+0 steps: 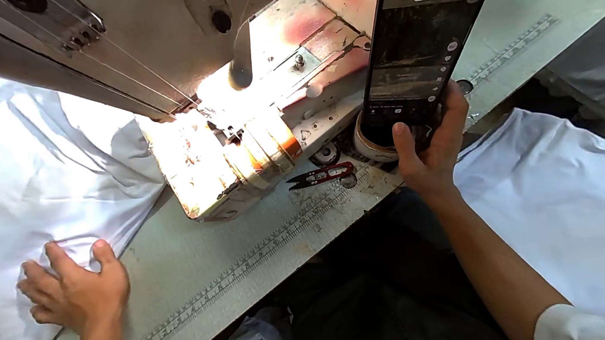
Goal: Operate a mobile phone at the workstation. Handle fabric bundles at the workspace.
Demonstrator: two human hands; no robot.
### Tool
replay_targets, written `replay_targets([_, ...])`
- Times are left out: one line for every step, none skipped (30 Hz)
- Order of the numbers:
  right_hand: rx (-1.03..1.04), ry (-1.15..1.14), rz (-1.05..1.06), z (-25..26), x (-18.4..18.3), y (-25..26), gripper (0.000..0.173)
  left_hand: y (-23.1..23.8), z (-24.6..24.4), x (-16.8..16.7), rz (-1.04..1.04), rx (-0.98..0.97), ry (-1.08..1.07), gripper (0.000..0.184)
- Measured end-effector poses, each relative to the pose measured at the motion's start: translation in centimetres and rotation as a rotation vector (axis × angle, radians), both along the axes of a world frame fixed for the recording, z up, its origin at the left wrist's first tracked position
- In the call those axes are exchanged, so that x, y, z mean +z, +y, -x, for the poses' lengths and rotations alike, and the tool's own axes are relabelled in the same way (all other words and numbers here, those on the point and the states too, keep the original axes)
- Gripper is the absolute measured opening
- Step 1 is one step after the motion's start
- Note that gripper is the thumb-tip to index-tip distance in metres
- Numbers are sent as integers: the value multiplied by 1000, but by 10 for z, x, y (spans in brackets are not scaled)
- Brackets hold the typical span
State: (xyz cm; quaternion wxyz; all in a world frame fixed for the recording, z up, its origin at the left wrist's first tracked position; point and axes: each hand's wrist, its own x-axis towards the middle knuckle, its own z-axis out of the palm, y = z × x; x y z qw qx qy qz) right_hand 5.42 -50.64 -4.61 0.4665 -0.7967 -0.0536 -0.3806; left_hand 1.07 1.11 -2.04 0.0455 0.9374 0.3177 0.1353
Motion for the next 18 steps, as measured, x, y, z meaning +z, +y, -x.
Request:
replay_targets([-1,2,3,0,0,0,69,0,0,0,0,0,0,80])
replay_targets([-3,3,9,0,0,0,70,0,0,0,-2,2,2,79])
replay_targets([-5,0,14,0,0,0,70,0,0,0,-5,4,2,79])
replay_targets([-9,-1,18,0,0,0,69,0,0,0,-7,4,4,79])
replay_targets([-11,-3,19,0,0,0,69,0,0,0,-7,3,3,79])
replay_targets([-14,-6,21,0,0,0,69,1,0,-1,-6,3,2,79])
replay_targets([-17,-11,23,0,0,0,68,1,0,-1,-5,4,0,79])
replay_targets([-19,-17,24,0,-1,0,68,1,0,-1,-2,5,-1,79])
replay_targets([-20,-23,24,0,-1,0,68,0,0,0,0,6,-1,78])
replay_targets([-20,-31,20,0,-1,0,67,0,0,0,-1,5,-3,78])
replay_targets([-18,-39,15,0,-1,1,67,0,0,0,-2,4,-6,79])
replay_targets([-16,-40,10,0,-2,1,66,0,-1,0,-3,3,-6,79])
replay_targets([-18,-38,8,0,-2,1,66,0,-1,0,-3,1,-6,79])
replay_targets([-21,-37,9,0,-2,1,66,0,0,0,-2,-2,-9,79])
replay_targets([-25,-39,16,0,-2,1,66,-1,0,1,2,-7,-11,79])
replay_targets([-25,-44,24,0,-2,1,66,-1,1,1,9,-15,-11,79])
replay_targets([-25,-48,31,0,-2,1,66,-1,1,1,12,-16,-9,79])
replay_targets([-26,-52,36,0,-3,0,66,-1,1,2,10,-12,-2,79])
